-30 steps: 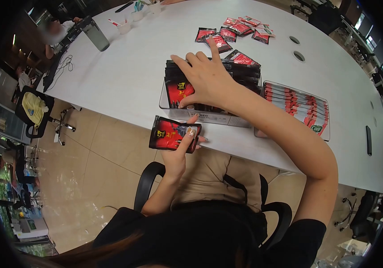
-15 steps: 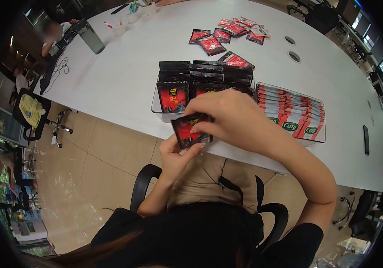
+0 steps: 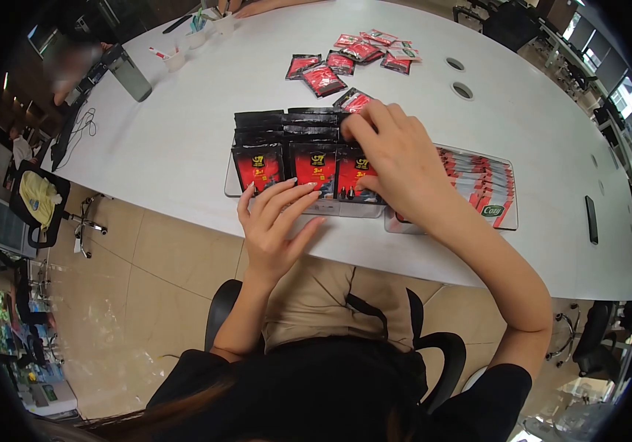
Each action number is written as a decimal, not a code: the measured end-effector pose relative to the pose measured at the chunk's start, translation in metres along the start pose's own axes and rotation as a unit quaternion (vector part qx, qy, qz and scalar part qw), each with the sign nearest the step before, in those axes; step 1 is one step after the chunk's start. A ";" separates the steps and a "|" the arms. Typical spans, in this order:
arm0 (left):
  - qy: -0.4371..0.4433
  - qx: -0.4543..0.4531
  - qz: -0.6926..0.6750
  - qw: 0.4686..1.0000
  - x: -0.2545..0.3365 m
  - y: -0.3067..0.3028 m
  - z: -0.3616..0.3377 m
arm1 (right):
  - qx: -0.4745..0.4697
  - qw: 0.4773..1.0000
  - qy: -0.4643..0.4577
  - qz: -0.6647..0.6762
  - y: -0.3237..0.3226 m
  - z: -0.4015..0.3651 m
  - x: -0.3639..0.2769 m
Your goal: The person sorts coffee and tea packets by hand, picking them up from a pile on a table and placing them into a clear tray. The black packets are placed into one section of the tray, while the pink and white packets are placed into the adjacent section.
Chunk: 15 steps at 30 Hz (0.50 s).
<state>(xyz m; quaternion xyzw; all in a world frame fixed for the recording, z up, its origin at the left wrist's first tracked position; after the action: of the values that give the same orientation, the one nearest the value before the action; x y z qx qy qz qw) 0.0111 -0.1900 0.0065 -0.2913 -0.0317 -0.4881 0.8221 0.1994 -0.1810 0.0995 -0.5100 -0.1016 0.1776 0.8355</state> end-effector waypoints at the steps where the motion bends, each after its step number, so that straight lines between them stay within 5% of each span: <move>1: -0.006 -0.017 0.016 1.000 0.004 0.002 0.001 | 0.013 1.000 -0.010 -0.011 -0.001 0.004 -0.004; 5: 0.008 -0.083 0.011 0.996 0.012 0.002 0.022 | -0.011 1.000 -0.013 0.017 0.020 0.005 0.000; 9: 0.081 -0.058 0.030 0.995 -0.005 0.005 0.059 | -0.024 1.000 0.002 -0.012 0.025 0.007 0.008; 15: 0.023 -0.207 0.082 0.975 -0.020 0.020 0.100 | -0.053 0.998 0.008 -0.014 0.029 0.006 0.012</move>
<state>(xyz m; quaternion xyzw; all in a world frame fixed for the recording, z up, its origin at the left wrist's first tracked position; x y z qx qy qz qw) 0.0400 -0.1160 0.0740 -0.4455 0.1134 -0.4214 0.7817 0.2023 -0.1591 0.0765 -0.5532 -0.1114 0.1561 0.8107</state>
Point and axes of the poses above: each hand's wrist, its own z-axis towards the middle knuckle, its own y-axis out of the palm, x = y × z, the point moved 3 cm from there along z, towards the middle knuckle, and after that the axes turned 8 degrees about x, right-handed, at the moved point
